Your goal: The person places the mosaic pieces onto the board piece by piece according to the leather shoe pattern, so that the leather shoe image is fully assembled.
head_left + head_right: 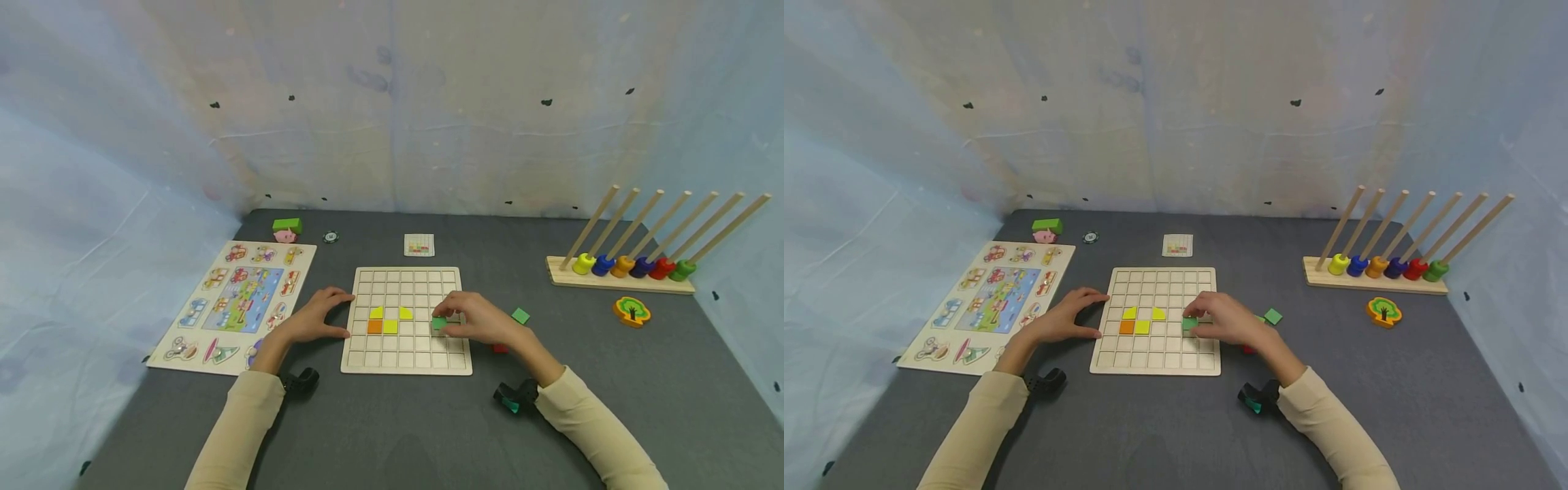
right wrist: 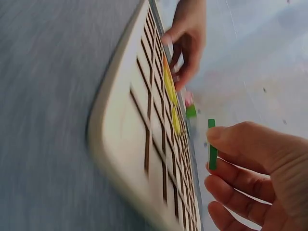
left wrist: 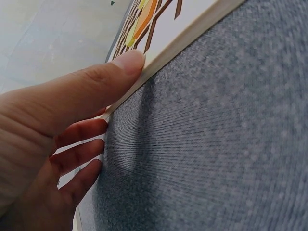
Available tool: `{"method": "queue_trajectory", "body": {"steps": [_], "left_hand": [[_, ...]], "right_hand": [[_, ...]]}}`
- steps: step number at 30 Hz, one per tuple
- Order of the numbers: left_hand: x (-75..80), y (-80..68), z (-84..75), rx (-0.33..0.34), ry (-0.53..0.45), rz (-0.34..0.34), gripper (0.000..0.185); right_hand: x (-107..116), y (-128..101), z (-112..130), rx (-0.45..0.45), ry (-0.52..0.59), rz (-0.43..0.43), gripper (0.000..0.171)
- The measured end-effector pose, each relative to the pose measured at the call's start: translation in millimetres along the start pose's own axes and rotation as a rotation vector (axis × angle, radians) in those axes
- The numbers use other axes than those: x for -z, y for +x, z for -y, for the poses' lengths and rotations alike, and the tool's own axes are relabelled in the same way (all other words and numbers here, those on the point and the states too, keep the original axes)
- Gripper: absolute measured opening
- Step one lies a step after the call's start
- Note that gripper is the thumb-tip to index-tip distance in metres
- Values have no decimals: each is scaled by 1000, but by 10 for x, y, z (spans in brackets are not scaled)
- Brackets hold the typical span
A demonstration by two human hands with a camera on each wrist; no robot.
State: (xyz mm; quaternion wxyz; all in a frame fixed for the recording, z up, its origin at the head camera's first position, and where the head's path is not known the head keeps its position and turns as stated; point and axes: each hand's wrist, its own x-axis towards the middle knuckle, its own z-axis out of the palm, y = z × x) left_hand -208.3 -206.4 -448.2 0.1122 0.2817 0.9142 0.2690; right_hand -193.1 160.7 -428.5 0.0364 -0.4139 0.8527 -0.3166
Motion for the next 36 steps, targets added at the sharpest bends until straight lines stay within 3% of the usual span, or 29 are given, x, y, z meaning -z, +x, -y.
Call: {"method": "queue_trajectory", "body": {"steps": [3, 11, 20, 29, 36], "left_hand": [[0, -1, -2, 1, 0, -1, 74], [-10, 8, 19, -14, -9, 0, 73], [-15, 5, 39, -24, -29, -1, 73], [-5, 6, 17, -24, -39, -3, 72], [-7, 9, 22, -15, -40, -3, 72]], "right_hand": [[-108, 133, 76, 34, 21, -6, 27], [-438, 419, 280, 71, -51, -68, 20], [-758, 542, 451, 158, -92, -156, 12], [-806, 559, 456, 250, -223, -148, 8], [-814, 586, 446, 244, -217, -141, 4]]}}
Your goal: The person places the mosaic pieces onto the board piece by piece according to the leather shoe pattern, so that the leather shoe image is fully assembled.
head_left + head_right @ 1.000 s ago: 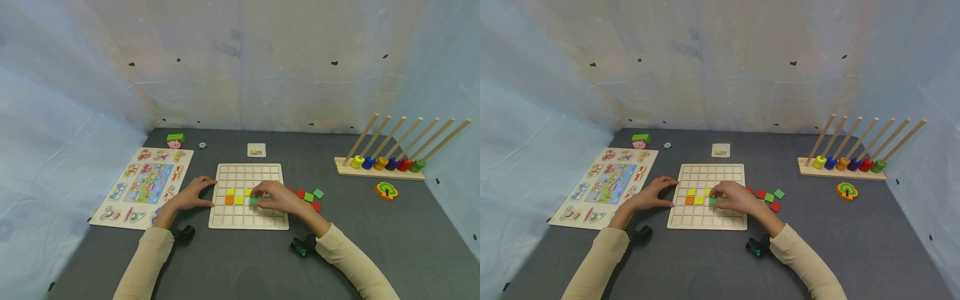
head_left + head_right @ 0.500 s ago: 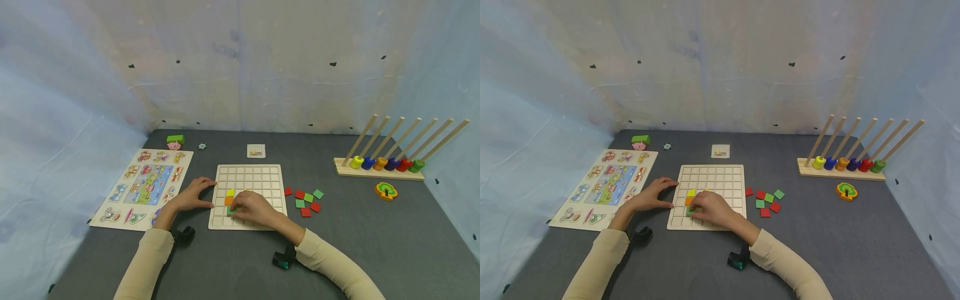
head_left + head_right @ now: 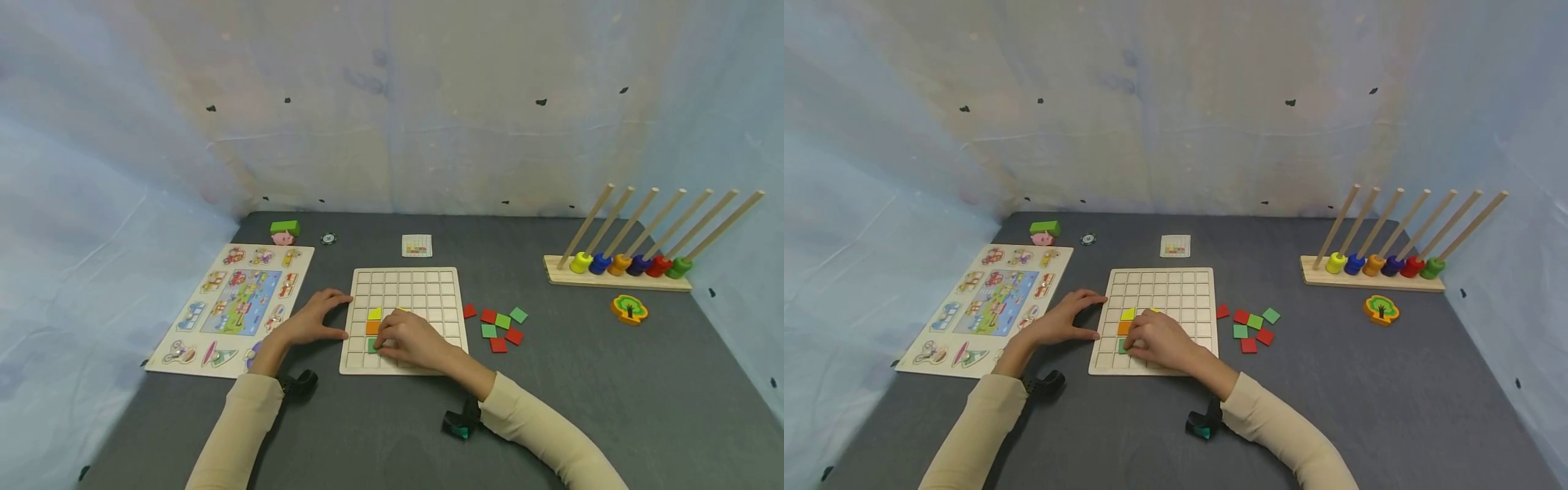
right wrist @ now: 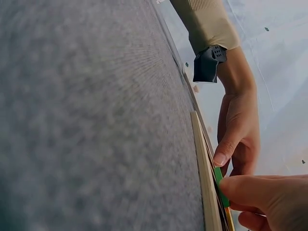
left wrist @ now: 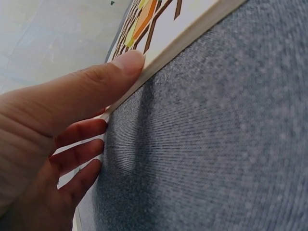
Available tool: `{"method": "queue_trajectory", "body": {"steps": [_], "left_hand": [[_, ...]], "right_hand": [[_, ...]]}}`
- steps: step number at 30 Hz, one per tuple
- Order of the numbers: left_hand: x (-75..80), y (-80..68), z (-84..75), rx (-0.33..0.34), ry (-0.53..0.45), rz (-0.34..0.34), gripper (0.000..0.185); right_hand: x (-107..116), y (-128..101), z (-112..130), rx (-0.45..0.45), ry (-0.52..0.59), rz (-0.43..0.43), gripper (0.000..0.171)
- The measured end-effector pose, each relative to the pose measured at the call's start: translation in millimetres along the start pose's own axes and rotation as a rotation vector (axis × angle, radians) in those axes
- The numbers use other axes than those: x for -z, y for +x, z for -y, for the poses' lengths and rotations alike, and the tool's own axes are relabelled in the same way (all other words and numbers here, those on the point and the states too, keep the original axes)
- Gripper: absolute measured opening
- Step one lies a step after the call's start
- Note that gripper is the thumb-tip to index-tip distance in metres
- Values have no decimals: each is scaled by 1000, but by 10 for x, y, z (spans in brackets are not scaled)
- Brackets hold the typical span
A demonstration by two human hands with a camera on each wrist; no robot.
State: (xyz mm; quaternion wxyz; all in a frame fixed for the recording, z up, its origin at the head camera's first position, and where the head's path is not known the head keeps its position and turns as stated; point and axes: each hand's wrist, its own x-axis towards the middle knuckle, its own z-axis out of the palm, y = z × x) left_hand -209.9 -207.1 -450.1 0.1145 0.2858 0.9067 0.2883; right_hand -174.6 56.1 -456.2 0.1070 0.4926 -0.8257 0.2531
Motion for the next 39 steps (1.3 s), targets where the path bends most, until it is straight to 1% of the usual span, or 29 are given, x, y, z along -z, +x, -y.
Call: {"method": "queue_trajectory", "body": {"steps": [7, 10, 14, 19, 24, 31, 35, 39], "left_hand": [[-7, -1, 14, -9, -7, -6, 72], [-13, -1, 27, -13, -7, -8, 72], [-13, -1, 31, -14, -7, -7, 72], [-2, -2, 19, -8, -1, 2, 73], [1, -2, 20, -14, 6, 2, 73], [0, -5, 11, -1, 4, 3, 74], [-4, 0, 15, 6, 8, 5, 74], [-2, 0, 12, 9, 13, 6, 74]], "right_hand": [[-44, 62, 9, -19, -39, -29, 4], [-27, 63, 12, -11, -45, -19, 4], [25, 45, -11, -6, -16, 17, 6], [167, -9, -103, -45, 32, 49, 14], [371, -137, -247, -96, 59, 34, 20], [672, -414, -445, -179, 116, -36, 19], [822, -572, -532, -213, 96, -51, 20], [941, -716, -602, -246, 67, -37, 21]]}}
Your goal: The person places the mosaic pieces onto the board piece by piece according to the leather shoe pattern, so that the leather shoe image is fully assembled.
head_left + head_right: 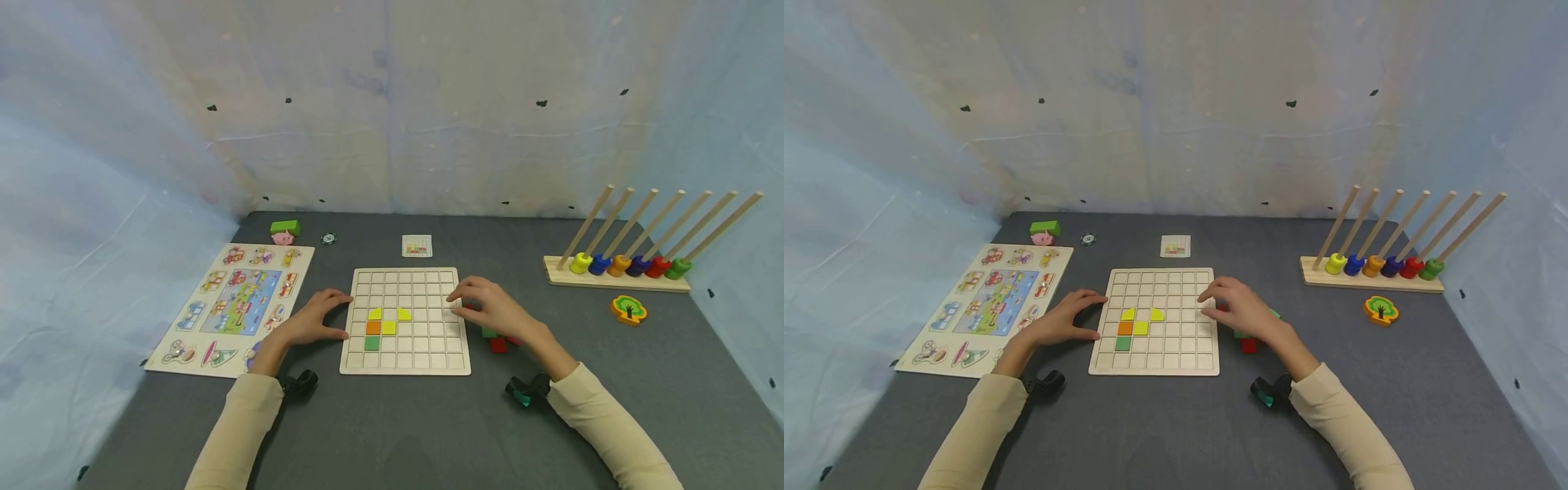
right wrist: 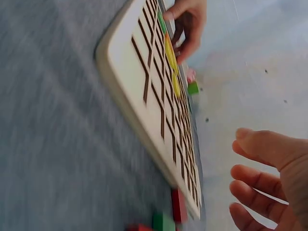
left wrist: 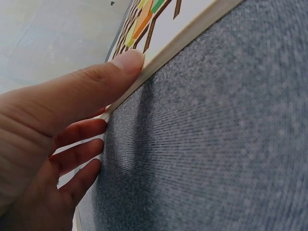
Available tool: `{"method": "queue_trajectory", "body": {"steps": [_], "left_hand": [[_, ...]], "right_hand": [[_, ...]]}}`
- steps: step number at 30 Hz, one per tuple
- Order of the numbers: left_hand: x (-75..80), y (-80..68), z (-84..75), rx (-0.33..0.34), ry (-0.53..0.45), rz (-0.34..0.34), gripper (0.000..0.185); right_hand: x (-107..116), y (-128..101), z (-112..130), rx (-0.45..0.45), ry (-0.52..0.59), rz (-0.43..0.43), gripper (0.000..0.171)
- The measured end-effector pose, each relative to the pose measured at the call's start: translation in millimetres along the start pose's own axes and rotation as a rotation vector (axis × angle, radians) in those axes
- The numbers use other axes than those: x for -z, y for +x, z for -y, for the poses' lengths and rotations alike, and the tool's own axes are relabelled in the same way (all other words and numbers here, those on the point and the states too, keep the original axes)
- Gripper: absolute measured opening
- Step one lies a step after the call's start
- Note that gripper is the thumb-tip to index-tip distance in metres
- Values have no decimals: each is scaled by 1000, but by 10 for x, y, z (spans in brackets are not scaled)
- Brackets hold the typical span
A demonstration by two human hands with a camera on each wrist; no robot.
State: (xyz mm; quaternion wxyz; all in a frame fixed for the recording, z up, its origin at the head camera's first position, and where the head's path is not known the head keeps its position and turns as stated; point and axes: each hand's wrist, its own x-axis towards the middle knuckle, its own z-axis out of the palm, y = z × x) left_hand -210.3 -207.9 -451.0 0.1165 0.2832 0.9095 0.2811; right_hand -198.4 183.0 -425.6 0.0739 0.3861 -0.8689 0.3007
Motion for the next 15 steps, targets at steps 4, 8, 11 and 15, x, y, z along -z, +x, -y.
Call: {"method": "queue_trajectory", "body": {"steps": [4, 8, 11, 15], "left_hand": [[6, 1, -10, 0, 2, 2, 73], [5, 2, -1, -3, 9, 2, 74], [4, 3, -1, -2, 9, 3, 73], [9, 0, -13, 4, 7, 7, 74]], "right_hand": [[93, -121, -86, -37, -3, 28, 22], [146, -214, -158, -86, -7, 60, 22], [162, -270, -210, -126, -34, 82, 24], [162, -329, -267, -181, -84, 110, 29]]}}
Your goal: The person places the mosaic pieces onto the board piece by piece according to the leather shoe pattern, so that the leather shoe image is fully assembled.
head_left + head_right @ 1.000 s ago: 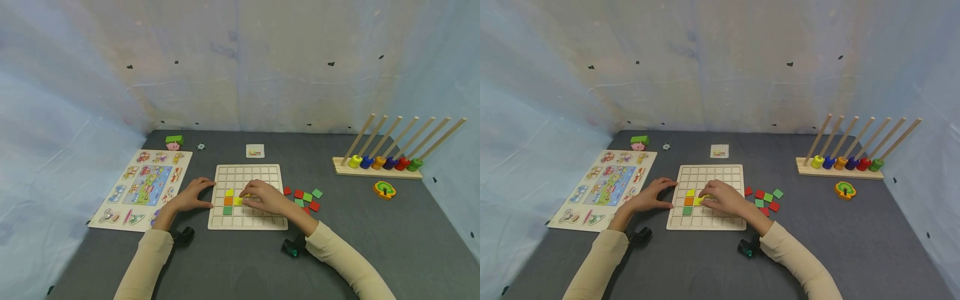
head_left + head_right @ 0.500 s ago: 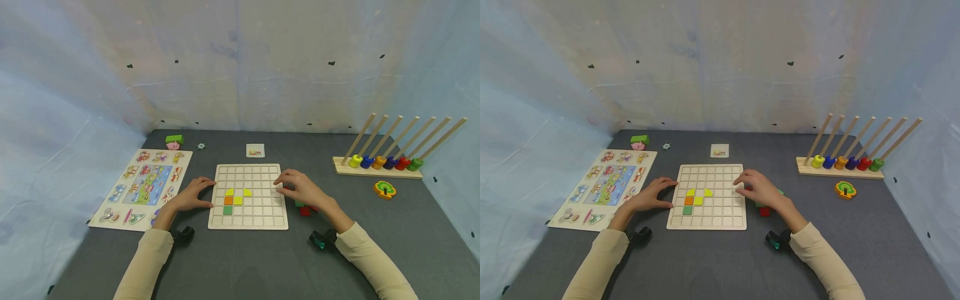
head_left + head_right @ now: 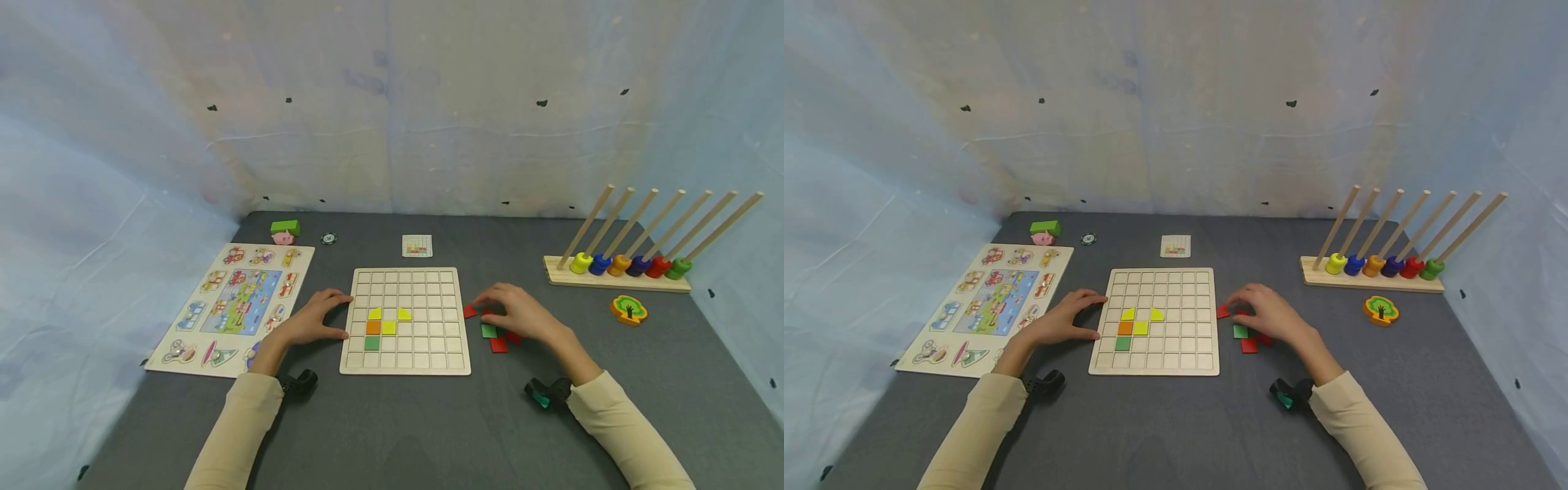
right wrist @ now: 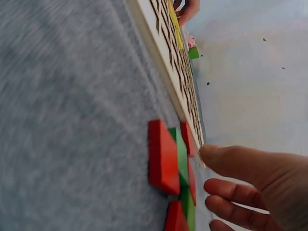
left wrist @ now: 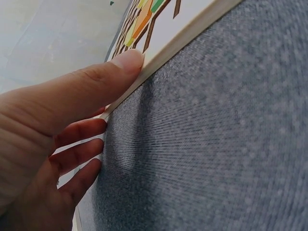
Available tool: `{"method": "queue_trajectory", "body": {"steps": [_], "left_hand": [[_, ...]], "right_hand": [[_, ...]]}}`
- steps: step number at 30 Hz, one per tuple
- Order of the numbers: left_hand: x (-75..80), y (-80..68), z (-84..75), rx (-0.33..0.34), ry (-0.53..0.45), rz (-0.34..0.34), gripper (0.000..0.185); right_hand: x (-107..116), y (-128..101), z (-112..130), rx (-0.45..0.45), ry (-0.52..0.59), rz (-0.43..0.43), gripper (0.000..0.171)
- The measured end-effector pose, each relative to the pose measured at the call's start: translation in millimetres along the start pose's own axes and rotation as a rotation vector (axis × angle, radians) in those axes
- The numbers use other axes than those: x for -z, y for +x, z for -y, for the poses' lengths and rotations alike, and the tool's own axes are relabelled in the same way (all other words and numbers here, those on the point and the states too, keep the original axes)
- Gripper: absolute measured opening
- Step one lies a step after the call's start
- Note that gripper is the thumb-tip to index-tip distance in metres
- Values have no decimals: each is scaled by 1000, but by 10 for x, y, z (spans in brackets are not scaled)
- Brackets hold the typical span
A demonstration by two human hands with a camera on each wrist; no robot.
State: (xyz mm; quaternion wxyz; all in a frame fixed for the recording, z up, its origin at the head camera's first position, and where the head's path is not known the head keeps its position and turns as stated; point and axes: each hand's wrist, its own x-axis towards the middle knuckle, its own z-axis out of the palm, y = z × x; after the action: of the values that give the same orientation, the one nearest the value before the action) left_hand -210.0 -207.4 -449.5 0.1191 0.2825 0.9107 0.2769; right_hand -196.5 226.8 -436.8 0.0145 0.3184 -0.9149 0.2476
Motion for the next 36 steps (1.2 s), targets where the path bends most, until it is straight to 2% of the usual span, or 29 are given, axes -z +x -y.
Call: {"method": "queue_trajectory", "body": {"steps": [6, 16, 20, 23, 30, 36], "left_hand": [[1, -6, -16, 12, 3, -5, 74], [10, -17, -59, 19, -3, -8, 73], [12, -19, -59, 16, -4, -8, 73], [13, -20, -57, 11, -2, -9, 73], [15, -19, -58, 7, 0, -10, 73], [8, -19, -56, 16, 1, -9, 73]], "right_hand": [[-12, -22, -55, -65, -59, 37, 33], [-11, -28, -59, -76, -91, 49, 31], [-17, -15, -53, -74, -91, 21, 28], [-37, 14, -28, -49, -61, -16, 26], [-135, 162, 167, 77, 50, -87, 26], [-261, 288, 374, 175, 144, -101, 26]]}}
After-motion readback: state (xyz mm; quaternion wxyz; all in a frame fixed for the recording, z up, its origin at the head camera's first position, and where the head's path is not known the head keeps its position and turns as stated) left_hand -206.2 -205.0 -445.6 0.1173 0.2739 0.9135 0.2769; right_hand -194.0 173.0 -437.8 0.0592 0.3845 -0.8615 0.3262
